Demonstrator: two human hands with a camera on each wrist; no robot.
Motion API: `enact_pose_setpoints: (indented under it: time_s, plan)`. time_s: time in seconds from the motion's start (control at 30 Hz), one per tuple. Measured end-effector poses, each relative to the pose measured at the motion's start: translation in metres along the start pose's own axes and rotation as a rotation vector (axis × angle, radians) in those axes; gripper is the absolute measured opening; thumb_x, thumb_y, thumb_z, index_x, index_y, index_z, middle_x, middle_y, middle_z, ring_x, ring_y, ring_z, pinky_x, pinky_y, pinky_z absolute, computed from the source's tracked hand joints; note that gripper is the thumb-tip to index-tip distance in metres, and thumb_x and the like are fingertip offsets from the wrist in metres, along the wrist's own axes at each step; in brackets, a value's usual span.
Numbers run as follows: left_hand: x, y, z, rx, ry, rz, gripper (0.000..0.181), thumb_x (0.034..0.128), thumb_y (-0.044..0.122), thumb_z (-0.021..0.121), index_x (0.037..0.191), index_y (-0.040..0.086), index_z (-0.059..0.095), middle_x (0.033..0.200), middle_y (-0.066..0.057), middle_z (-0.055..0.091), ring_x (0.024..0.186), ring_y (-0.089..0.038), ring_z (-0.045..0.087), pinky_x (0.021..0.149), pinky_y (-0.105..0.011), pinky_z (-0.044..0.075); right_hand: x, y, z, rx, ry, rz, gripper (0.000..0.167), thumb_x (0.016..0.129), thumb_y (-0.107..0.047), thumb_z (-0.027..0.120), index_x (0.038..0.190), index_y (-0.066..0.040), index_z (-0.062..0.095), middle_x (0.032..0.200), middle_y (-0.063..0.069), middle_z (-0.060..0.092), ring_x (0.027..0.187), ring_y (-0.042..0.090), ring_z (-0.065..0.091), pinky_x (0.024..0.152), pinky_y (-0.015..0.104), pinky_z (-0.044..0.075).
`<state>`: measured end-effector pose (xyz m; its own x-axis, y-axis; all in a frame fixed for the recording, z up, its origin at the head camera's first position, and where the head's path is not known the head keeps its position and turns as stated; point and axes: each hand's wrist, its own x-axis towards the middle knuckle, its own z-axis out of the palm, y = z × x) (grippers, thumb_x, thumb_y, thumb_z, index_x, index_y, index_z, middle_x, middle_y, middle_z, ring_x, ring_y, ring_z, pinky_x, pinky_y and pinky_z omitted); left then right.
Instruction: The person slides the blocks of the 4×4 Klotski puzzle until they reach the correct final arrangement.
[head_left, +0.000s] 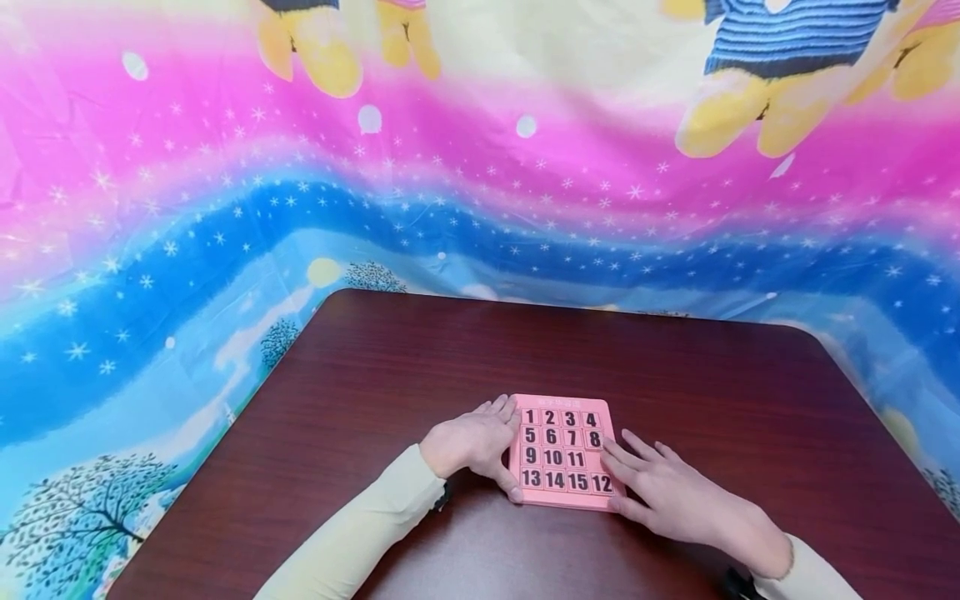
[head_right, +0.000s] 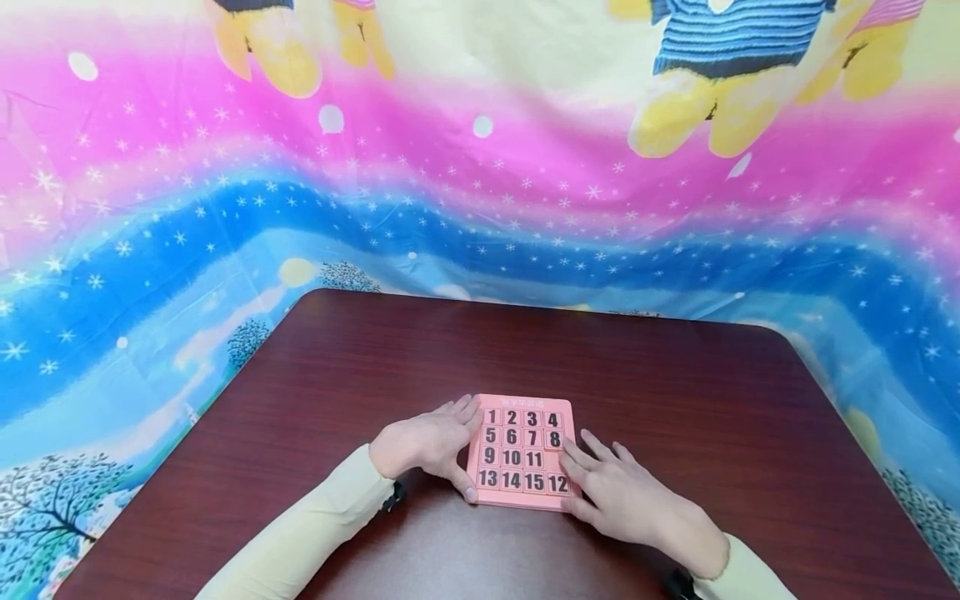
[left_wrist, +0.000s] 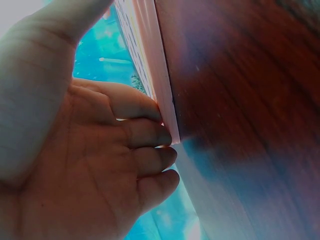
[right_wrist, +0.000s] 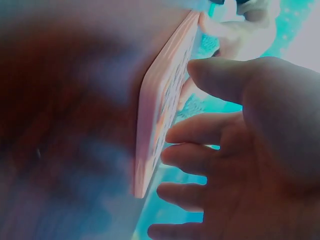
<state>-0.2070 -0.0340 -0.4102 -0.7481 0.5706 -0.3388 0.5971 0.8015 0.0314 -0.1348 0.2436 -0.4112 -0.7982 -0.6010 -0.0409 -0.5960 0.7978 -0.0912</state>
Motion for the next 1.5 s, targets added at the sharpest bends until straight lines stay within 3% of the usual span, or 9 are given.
enact_pose_setpoints:
  time_s: [0.23,0.47,0.7,1.1,1.5]
  plan:
    - [0.000,0.000,0.000,0.006,0.003,0.007,0.123,0.0659,0.074,0.074,0.155,0.004,0.025,0.164,-0.015,0.017,0.153,-0.026,0.015,0.127,-0.034,0.017,-0.023,-0.021,0.000,-0.014,-0.010,-0.042,0.062,0.094,-0.052,0.057,0.140,-0.009,0.056,0.146,0.010,0.053,0.139,0.040,0.042,0.102,0.068,0.040]
    - [-0.001,-0.001,0.000,0.002,-0.005,0.000,0.123,0.0660,0.074,0.073,0.155,0.004,0.025,0.164,-0.014,0.017,0.154,-0.026,0.014,0.127,-0.034,0.016,-0.031,-0.030,0.002,-0.010,-0.055,-0.027,0.064,0.096,-0.057,0.051,0.142,-0.013,0.053,0.148,0.009,0.051,0.141,0.038,0.040,0.103,0.067,0.039]
    - [0.000,0.000,0.001,0.000,-0.010,0.000,0.123,0.0660,0.074,0.073,0.156,0.005,0.025,0.165,-0.014,0.016,0.154,-0.026,0.014,0.127,-0.034,0.016,-0.032,-0.029,0.007,-0.022,-0.055,-0.023,0.063,0.096,-0.055,0.052,0.142,-0.013,0.053,0.148,0.011,0.051,0.140,0.038,0.041,0.102,0.068,0.040]
    - [0.000,0.000,0.001,-0.002,-0.004,0.011,0.123,0.0660,0.074,0.073,0.155,0.005,0.025,0.165,-0.014,0.016,0.154,-0.027,0.013,0.127,-0.035,0.017,-0.024,-0.021,0.011,-0.053,0.029,-0.032,0.060,0.092,-0.048,0.061,0.139,-0.011,0.056,0.145,0.008,0.054,0.137,0.040,0.045,0.102,0.067,0.040]
    - [-0.002,0.000,0.002,-0.007,0.004,0.011,0.123,0.0654,0.073,0.074,0.155,0.004,0.026,0.164,-0.015,0.017,0.153,-0.027,0.014,0.126,-0.036,0.018,-0.012,-0.016,0.009,-0.062,0.024,-0.012,0.055,0.093,-0.039,0.062,0.140,-0.011,0.055,0.146,0.010,0.053,0.137,0.040,0.045,0.101,0.068,0.040]
